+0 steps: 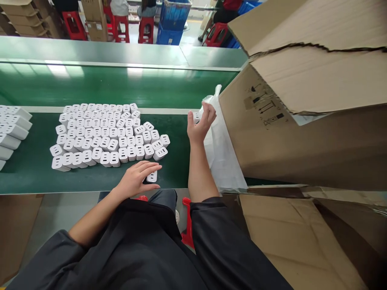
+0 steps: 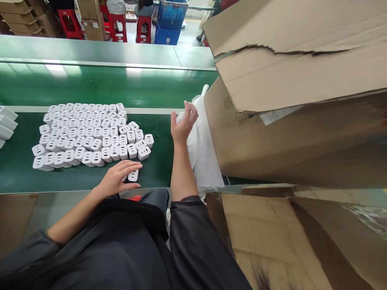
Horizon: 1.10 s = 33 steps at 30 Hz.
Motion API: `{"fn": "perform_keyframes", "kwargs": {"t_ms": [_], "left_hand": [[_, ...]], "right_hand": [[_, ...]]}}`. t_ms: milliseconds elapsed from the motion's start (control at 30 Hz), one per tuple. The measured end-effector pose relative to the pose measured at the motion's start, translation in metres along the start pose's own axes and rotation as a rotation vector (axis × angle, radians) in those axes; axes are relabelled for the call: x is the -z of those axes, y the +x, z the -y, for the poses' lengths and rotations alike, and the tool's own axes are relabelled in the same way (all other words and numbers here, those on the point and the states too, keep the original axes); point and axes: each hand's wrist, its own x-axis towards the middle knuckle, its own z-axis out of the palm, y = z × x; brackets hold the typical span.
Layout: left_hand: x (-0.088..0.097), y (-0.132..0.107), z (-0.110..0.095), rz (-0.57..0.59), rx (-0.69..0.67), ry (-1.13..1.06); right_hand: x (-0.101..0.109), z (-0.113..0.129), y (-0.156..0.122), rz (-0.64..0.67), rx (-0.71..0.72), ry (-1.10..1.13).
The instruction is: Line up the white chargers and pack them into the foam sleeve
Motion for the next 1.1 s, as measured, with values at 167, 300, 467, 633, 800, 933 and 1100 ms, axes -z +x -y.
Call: {"fn": "perform_keyframes", "kwargs": {"t_ms": [167,300,467,633,800,933,1100], "left_hand": [[0.007,-0.007,0.006,-0.074,0.010,0.066],[0.018,-0.020,0.010,-0.127,0.078,0.123],[0.019,-0.023,0.013,-0.191,0.093,0.131],[0.018,-0.022,0.015,-0.187,0.073,0.125],[0.019,-0.022,0.015,-0.201,0.067,0.123],[0.018,-0.023,0.014,-0.210,0.070,0.151],[0.018,-0.025,0.009,-0.229,0.087,0.198]], "right_hand": [[0.030,0.047,0.008,0.570,-0.077,0.355],[0.050,0.070,0.011,1.116,0.169,0.519],[0.058,0.083,0.005,1.332,0.246,0.359],[0.061,0.093,-0.003,1.348,0.289,0.218],[0.070,0.095,-0.012,1.304,0.347,0.153],[0.082,0.094,-0.020,1.252,0.431,0.159],[0.100,0.104,-0.033,1.282,0.501,0.186]]}}
